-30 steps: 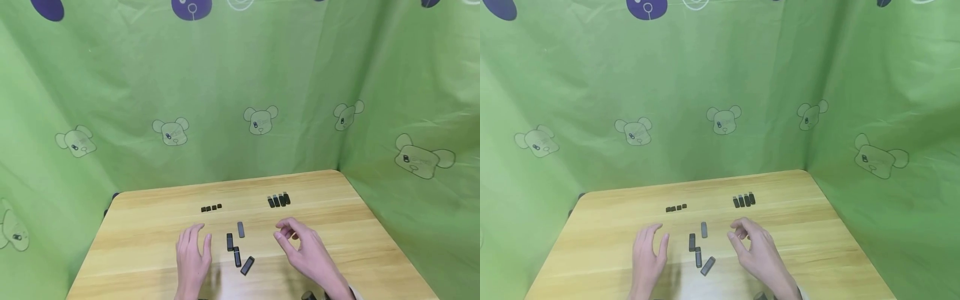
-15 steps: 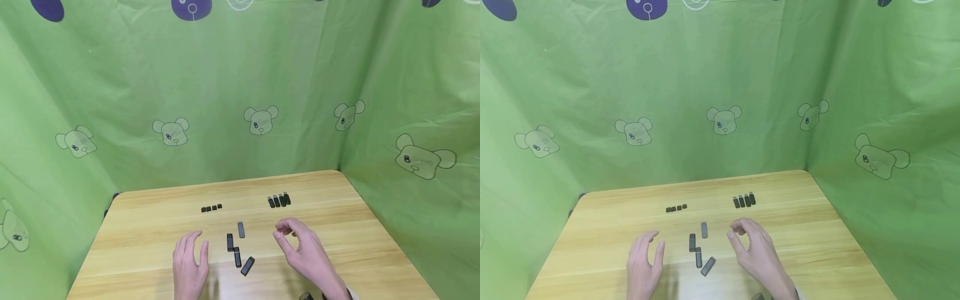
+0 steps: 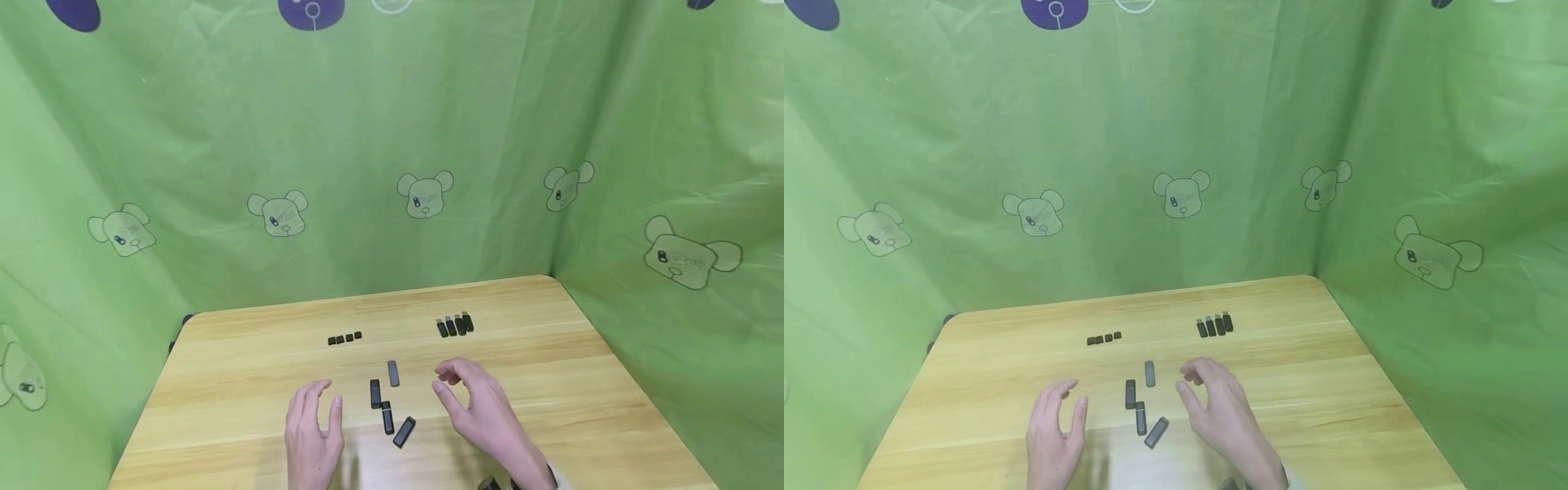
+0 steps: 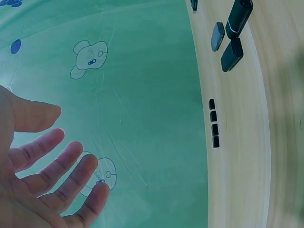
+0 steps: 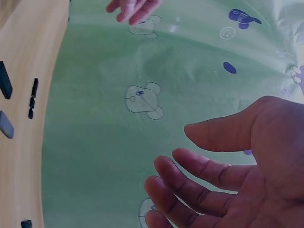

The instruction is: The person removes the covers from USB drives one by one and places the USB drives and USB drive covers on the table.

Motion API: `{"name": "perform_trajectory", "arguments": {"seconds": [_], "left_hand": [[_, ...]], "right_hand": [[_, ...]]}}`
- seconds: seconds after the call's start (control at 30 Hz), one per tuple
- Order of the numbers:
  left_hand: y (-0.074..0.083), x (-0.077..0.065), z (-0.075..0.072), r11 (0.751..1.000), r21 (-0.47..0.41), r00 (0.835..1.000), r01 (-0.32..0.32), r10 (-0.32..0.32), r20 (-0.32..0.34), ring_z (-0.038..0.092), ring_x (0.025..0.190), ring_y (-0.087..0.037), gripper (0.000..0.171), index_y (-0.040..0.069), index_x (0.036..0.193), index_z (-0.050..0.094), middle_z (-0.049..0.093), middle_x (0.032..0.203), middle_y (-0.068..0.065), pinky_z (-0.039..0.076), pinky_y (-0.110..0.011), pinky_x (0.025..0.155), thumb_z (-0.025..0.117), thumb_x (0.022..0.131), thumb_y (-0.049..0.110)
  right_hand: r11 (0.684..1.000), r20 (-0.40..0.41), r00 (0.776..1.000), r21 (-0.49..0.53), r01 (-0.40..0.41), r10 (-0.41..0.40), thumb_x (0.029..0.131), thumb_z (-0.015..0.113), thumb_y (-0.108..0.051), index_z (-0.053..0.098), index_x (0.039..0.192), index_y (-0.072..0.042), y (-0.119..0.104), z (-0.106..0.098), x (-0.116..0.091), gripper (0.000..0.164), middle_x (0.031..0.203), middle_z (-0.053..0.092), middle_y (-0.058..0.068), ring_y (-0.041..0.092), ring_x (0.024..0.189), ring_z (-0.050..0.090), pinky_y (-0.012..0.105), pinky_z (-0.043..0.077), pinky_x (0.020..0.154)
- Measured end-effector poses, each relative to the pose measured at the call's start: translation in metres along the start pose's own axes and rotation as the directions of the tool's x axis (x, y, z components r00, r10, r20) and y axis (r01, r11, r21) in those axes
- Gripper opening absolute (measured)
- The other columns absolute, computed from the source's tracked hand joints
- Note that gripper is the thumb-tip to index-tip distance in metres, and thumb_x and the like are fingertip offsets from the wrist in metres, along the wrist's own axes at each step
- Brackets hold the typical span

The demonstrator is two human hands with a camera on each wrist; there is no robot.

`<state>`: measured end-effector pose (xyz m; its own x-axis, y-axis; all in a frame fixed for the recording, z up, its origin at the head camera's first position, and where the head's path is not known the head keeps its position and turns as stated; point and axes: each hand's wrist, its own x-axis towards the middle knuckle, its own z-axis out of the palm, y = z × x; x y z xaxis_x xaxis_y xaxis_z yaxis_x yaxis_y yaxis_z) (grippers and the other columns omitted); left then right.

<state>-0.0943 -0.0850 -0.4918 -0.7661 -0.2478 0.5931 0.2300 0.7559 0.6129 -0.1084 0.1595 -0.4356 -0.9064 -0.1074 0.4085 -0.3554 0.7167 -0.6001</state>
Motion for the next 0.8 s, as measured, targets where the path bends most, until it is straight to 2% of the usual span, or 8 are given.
{"name": "perform_trajectory", "arguments": {"seconds": [0.2, 0.43, 0.63, 0.8], "left_hand": [[0.0, -0.002, 0.001, 1.0, -0.009, 1.0, 0.003, -0.003, 0.006, 0.066, 0.106, -0.026, 0.029, 0.002, 0.113, 0.068, 0.071, 0.116, -0.01, 0.055, -0.053, 0.092, 0.074, 0.085, 0.001], [-0.001, -0.002, 0.001, 1.0, -0.011, 1.0, 0.007, -0.006, 0.013, 0.066, 0.105, -0.026, 0.029, 0.003, 0.114, 0.068, 0.072, 0.115, -0.011, 0.056, -0.052, 0.091, 0.074, 0.085, 0.001], [-0.002, -0.002, 0.002, 1.0, -0.016, 1.0, 0.013, -0.012, 0.018, 0.065, 0.105, -0.026, 0.029, 0.003, 0.114, 0.068, 0.072, 0.115, -0.011, 0.056, -0.053, 0.091, 0.074, 0.086, 0.002], [-0.003, -0.003, 0.004, 1.0, -0.015, 1.0, 0.018, -0.018, 0.023, 0.065, 0.105, -0.025, 0.028, 0.003, 0.113, 0.068, 0.072, 0.114, -0.01, 0.056, -0.053, 0.091, 0.074, 0.086, 0.002]], "right_hand": [[0.999, 0.066, 0.997, -0.013, -0.032, 0.033, 0.088, 0.077, -0.012, 0.07, 0.109, -0.016, 0.003, 0.014, 0.002, 0.022, 0.099, 0.071, -0.003, 0.011, 0.094, 0.063, 0.032, 0.055, 0.085], [0.997, 0.176, 0.982, -0.016, -0.072, 0.073, 0.089, 0.075, -0.013, 0.069, 0.114, -0.014, 0.01, 0.034, 0.005, 0.025, 0.1, 0.071, -0.004, 0.015, 0.097, 0.065, 0.031, 0.055, 0.085], [0.999, 0.234, 0.972, -0.032, -0.009, 0.017, 0.088, 0.075, -0.014, 0.069, 0.114, -0.014, 0.016, 0.05, 0.005, 0.026, 0.102, 0.071, -0.003, 0.016, 0.097, 0.065, 0.032, 0.055, 0.085], [0.999, 0.309, 0.951, -0.031, 0.023, -0.012, 0.089, 0.074, -0.014, 0.069, 0.116, -0.01, 0.023, 0.058, 0.006, 0.028, 0.105, 0.07, -0.002, 0.018, 0.098, 0.064, 0.032, 0.055, 0.083]]}}
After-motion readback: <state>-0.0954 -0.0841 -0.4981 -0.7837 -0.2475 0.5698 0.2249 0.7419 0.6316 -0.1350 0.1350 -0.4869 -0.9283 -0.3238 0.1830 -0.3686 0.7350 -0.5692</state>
